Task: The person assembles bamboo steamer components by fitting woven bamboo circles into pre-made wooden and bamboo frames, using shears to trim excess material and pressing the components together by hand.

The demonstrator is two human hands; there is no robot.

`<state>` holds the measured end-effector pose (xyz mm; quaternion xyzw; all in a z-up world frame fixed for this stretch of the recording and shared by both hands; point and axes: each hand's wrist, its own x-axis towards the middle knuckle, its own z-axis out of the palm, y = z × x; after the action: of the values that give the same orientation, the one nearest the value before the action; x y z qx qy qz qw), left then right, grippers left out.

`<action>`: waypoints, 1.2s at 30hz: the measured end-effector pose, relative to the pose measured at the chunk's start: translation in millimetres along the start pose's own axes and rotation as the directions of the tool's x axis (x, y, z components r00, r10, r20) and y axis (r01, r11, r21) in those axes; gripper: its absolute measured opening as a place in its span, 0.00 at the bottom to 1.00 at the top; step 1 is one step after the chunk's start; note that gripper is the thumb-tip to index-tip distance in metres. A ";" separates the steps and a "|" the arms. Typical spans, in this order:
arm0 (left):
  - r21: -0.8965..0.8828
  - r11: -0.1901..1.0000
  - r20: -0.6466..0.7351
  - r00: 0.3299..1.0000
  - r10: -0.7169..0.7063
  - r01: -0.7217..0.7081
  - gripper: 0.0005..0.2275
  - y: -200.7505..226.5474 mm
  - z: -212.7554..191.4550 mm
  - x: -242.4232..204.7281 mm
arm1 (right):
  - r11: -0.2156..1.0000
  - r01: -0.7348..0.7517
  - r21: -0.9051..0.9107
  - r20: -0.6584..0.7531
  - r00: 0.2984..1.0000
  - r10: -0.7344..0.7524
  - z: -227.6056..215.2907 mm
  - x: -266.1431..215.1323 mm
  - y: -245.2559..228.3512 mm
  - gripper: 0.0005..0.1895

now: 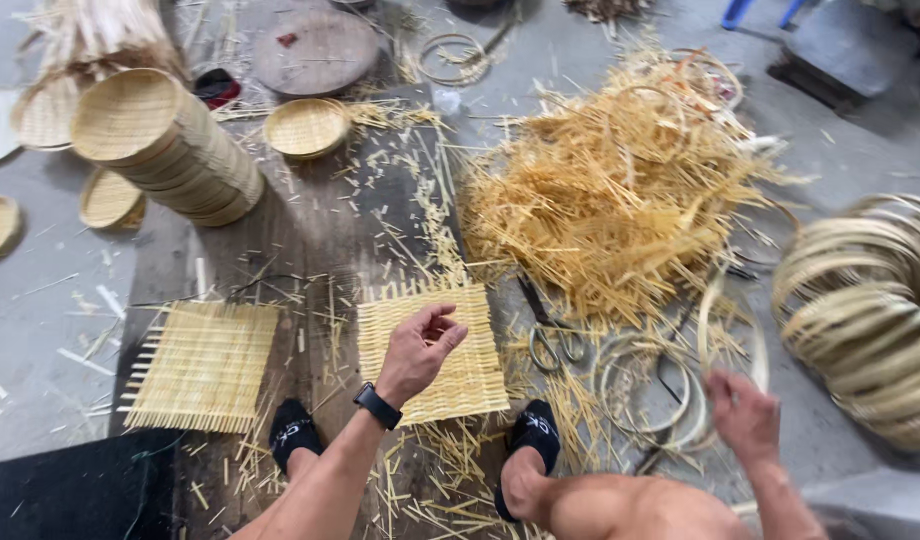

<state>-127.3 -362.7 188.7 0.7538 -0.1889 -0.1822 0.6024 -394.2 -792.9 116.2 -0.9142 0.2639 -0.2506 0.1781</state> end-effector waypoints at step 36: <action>-0.326 0.804 0.448 0.830 -0.331 0.497 0.35 86.3 -25.4 -3.9 | 0.334 0.912 0.238 -0.044 0.354 -0.934 -1.5 62.8 -380.0 0.05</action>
<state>-123.6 -356.9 278.5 0.5771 -0.0813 -0.4868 0.6506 -199.4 -526.1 314.3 -0.8874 -0.3394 -0.2887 0.1181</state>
